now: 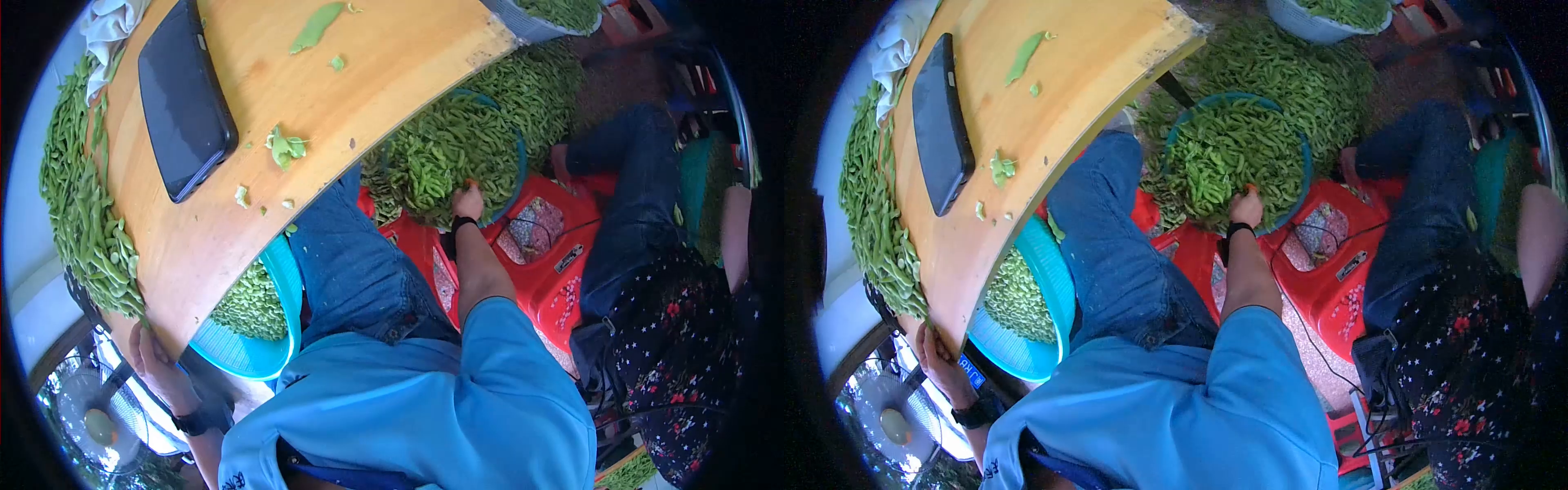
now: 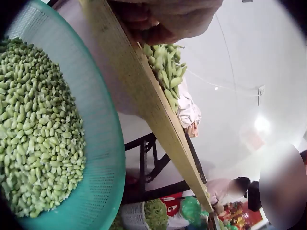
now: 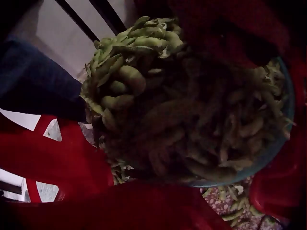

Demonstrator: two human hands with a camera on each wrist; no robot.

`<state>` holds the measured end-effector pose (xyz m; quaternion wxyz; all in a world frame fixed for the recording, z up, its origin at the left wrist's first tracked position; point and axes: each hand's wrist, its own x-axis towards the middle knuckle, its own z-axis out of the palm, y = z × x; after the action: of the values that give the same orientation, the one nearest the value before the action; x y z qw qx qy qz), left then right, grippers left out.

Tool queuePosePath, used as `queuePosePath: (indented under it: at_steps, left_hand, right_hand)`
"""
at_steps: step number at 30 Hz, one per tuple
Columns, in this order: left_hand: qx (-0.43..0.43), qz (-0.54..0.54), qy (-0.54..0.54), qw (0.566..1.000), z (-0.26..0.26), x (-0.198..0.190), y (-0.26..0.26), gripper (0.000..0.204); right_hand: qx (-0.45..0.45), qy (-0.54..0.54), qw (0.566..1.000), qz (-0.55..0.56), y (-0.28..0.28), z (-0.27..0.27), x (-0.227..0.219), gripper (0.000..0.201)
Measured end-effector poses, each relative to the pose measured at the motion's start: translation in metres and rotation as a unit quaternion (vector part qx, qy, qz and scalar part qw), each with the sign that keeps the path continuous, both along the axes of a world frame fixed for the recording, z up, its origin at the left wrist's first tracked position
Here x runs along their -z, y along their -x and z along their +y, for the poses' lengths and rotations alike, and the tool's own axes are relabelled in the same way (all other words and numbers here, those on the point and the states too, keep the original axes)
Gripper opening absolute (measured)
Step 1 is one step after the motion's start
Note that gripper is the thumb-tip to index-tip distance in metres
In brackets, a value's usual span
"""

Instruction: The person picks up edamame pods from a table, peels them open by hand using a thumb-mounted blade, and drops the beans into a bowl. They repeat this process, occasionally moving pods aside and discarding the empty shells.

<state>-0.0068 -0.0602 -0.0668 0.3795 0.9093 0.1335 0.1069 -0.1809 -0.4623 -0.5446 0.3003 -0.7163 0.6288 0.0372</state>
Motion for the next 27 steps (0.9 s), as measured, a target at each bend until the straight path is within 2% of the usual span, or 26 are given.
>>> queuePosePath:
  at_steps: [3,5,7,9,12,14,15,16,18,19,21,22,23,24,25,26,27]
  left_hand:
    - [0.028,0.007,-0.03,0.999,0.011,0.0,-0.002,0.023]
    - [0.031,0.001,-0.039,0.999,0.012,0.002,-0.002,0.023]
    - [0.033,-0.004,-0.05,0.998,0.013,0.0,-0.002,0.023]
    - [0.019,0.018,0.025,0.999,0.014,-0.001,-0.002,0.023]
    - [0.025,0.019,0.008,0.999,0.019,-0.001,-0.002,0.024]
    - [0.042,-0.004,-0.002,0.999,0.028,0.004,0.0,0.023]
    - [0.06,-0.026,-0.016,0.998,0.032,0.007,0.0,0.022]
    - [0.059,-0.028,-0.008,0.998,0.035,0.008,0.002,0.022]
    - [0.136,-0.021,-0.159,0.978,0.042,0.007,0.005,0.022]
    - [0.065,-0.024,0.067,0.995,0.048,0.011,0.0,0.022]
    - [0.089,-0.055,0.082,0.991,0.047,0.01,0.003,0.02]
    - [0.112,-0.08,0.088,0.987,0.045,0.01,0.006,0.021]
    - [0.076,-0.077,0.245,0.963,0.033,0.003,0.007,0.022]
    - [0.076,-0.081,0.251,0.962,0.033,0.002,0.008,0.022]
    - [0.075,-0.097,0.286,0.95,0.036,0.002,0.01,0.022]
    - [0.074,-0.113,0.321,0.937,0.039,0.001,0.013,0.022]
    - [0.035,-0.084,0.38,0.92,0.036,-0.005,0.018,0.021]
  right_hand:
    - [0.013,-0.009,0.999,-0.031,-0.002,-0.004,0.005,0.034]
    - [-0.021,-0.026,0.999,0.008,-0.004,-0.008,0.003,0.036]
    - [-0.008,-0.036,0.999,0.002,-0.006,-0.009,0.001,0.034]
    - [0.007,-0.044,0.999,-0.003,-0.001,-0.007,0.005,0.032]
    - [-0.018,0.029,0.998,-0.045,0.013,-0.001,-0.004,0.03]
    - [0.065,0.009,0.987,-0.144,0.023,0.012,-0.026,0.03]
    - [0.059,0.013,0.968,-0.242,0.026,0.019,-0.041,0.028]
    - [0.035,0.014,0.953,-0.299,0.021,0.025,-0.071,0.026]
    - [-0.037,-0.009,0.928,-0.37,0.006,0.037,-0.156,0.022]
    - [-0.084,-0.032,0.918,-0.386,-0.003,0.044,-0.202,0.02]
    - [-0.123,-0.098,0.833,-0.53,-0.026,0.069,-0.278,0.016]
    - [-0.226,-0.095,0.824,-0.511,-0.031,0.075,-0.324,0.018]
    - [-0.334,-0.001,0.774,-0.537,-0.041,0.086,-0.346,0.019]
    - [-0.396,-0.017,0.732,-0.554,-0.047,0.102,-0.37,0.019]
    - [-0.448,-0.061,0.719,-0.528,-0.05,0.119,-0.394,0.017]
    - [-0.465,-0.112,0.701,-0.529,-0.052,0.14,-0.41,0.019]
    - [-0.506,-0.17,0.679,-0.504,-0.055,0.16,-0.426,0.026]
